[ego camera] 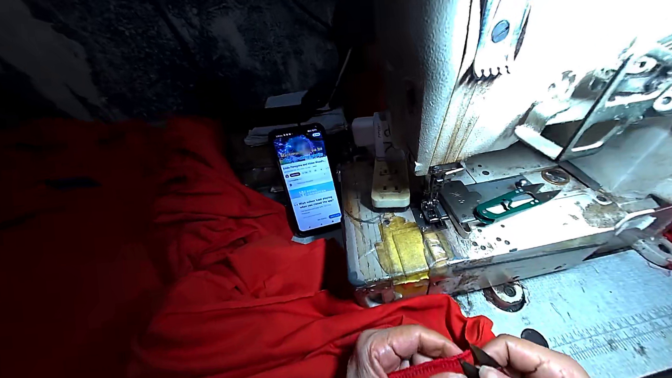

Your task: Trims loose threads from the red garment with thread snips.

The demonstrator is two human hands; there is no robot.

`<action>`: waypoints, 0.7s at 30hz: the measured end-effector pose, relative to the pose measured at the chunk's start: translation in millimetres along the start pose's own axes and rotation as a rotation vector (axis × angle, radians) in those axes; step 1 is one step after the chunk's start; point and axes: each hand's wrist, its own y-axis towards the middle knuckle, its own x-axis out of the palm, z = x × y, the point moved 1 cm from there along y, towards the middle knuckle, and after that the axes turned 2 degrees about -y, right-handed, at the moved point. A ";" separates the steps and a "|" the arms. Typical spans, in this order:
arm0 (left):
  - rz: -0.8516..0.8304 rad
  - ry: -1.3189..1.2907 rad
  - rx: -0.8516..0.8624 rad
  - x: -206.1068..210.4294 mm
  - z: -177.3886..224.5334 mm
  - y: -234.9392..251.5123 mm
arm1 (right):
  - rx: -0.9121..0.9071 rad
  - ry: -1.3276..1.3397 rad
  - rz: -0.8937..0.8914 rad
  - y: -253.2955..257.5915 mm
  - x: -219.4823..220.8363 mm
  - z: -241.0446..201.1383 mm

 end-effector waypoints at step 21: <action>0.170 0.279 0.222 8.0 -16.0 -3.6 | 0.133 0.104 -0.060 21.1 5.6 -1.1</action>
